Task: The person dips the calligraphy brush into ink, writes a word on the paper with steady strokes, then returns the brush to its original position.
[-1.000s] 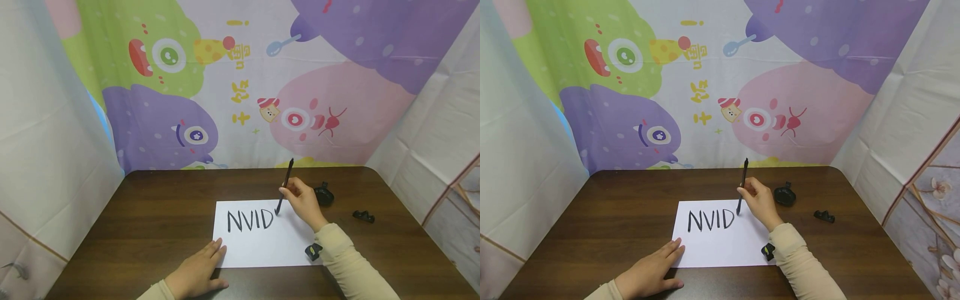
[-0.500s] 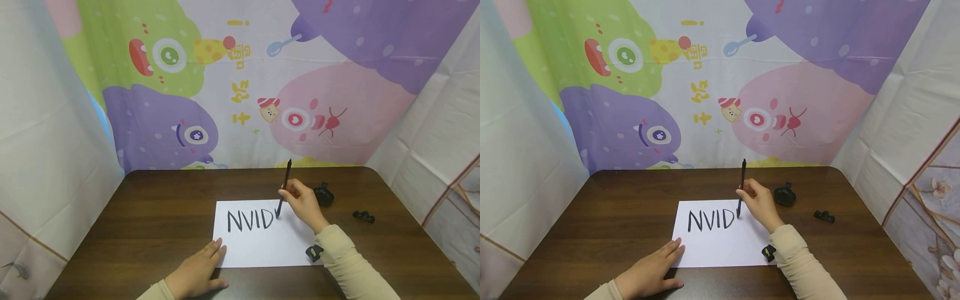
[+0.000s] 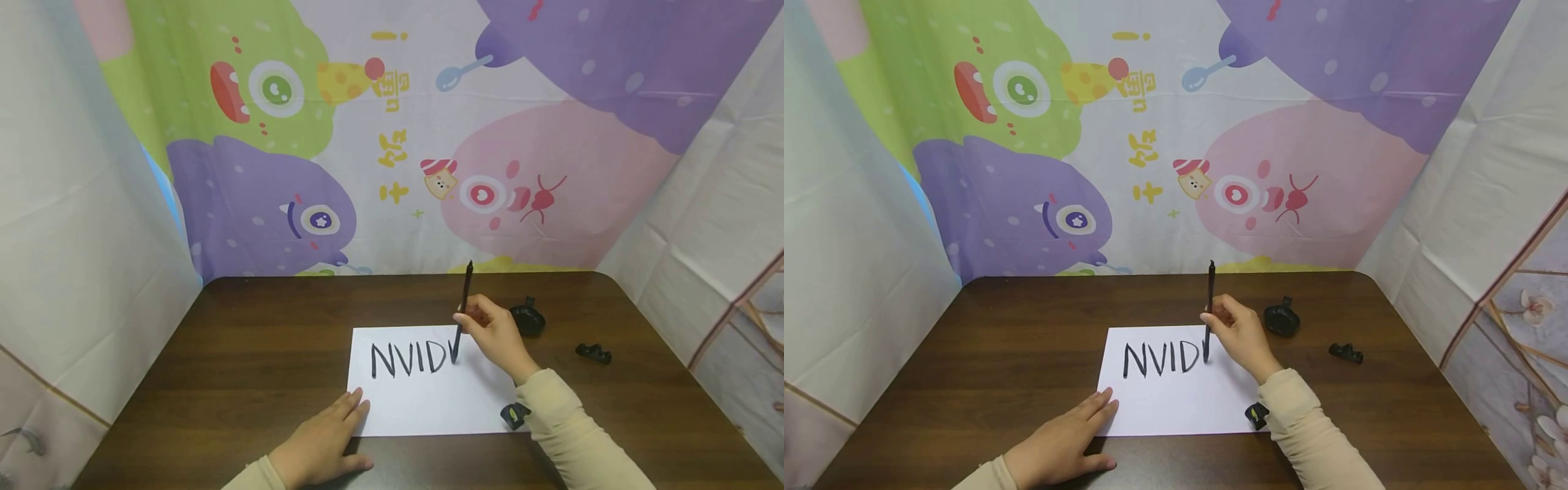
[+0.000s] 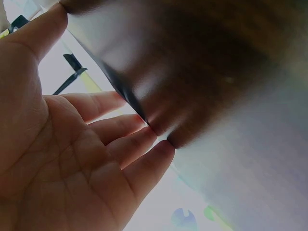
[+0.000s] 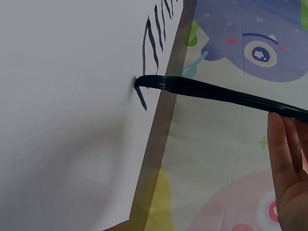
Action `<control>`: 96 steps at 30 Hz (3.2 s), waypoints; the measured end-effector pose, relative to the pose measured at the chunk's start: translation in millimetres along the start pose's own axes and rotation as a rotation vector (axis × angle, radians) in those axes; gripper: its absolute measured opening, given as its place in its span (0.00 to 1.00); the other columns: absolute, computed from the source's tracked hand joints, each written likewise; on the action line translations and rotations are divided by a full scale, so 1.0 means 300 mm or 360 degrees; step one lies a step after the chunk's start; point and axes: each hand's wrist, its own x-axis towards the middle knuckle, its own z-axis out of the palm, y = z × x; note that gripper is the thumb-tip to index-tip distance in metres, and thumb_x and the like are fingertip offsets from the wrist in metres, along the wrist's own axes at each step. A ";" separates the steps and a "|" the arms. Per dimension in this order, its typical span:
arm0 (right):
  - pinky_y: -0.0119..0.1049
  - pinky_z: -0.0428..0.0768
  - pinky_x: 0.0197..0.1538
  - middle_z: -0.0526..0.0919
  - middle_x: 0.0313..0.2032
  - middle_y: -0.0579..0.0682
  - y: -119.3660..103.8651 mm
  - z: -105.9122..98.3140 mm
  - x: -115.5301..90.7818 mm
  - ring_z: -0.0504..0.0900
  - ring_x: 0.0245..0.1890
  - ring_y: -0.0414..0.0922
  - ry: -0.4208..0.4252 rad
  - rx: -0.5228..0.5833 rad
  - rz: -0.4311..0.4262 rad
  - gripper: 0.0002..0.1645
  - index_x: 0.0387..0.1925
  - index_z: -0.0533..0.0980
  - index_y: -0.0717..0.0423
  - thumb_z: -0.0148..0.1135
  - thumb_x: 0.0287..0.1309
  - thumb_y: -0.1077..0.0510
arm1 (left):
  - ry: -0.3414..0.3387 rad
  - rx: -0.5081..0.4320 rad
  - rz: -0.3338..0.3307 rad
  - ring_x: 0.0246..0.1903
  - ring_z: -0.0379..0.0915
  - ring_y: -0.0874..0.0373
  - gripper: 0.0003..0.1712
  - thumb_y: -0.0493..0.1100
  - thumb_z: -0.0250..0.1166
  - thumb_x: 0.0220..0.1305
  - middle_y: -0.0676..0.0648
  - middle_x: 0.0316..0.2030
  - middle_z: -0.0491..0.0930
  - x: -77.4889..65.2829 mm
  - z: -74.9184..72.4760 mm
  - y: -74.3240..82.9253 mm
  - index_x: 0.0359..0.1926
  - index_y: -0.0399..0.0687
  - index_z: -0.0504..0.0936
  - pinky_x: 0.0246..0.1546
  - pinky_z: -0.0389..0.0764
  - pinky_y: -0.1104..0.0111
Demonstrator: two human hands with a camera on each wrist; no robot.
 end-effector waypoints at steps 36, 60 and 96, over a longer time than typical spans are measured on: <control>0.31 0.81 0.30 0.81 0.26 0.49 -0.020 -0.031 -0.014 0.82 0.23 0.39 -0.0020 0.0026 0.0015 0.08 0.34 0.75 0.52 0.64 0.53 0.55 | -0.0007 0.0004 0.0001 0.65 0.55 0.44 0.48 0.68 0.61 0.50 0.40 0.67 0.57 0.005 0.002 -0.003 0.65 0.43 0.63 0.58 0.67 0.50; 0.30 0.81 0.27 0.77 0.24 0.67 -0.054 -0.095 0.028 0.77 0.20 0.32 0.0231 0.0073 -0.0078 0.08 0.35 0.72 0.69 0.60 0.54 0.67 | -0.0006 0.0009 -0.0004 0.65 0.55 0.44 0.49 0.68 0.60 0.50 0.40 0.67 0.57 0.004 0.009 -0.008 0.65 0.43 0.63 0.57 0.67 0.50; 0.35 0.81 0.28 0.79 0.24 0.53 0.067 -0.048 0.030 0.80 0.22 0.52 0.0252 0.0016 -0.0069 0.09 0.35 0.74 0.60 0.63 0.54 0.60 | 0.0001 0.0004 -0.0005 0.65 0.55 0.45 0.48 0.68 0.61 0.50 0.40 0.67 0.58 0.002 0.001 -0.003 0.65 0.43 0.63 0.57 0.67 0.50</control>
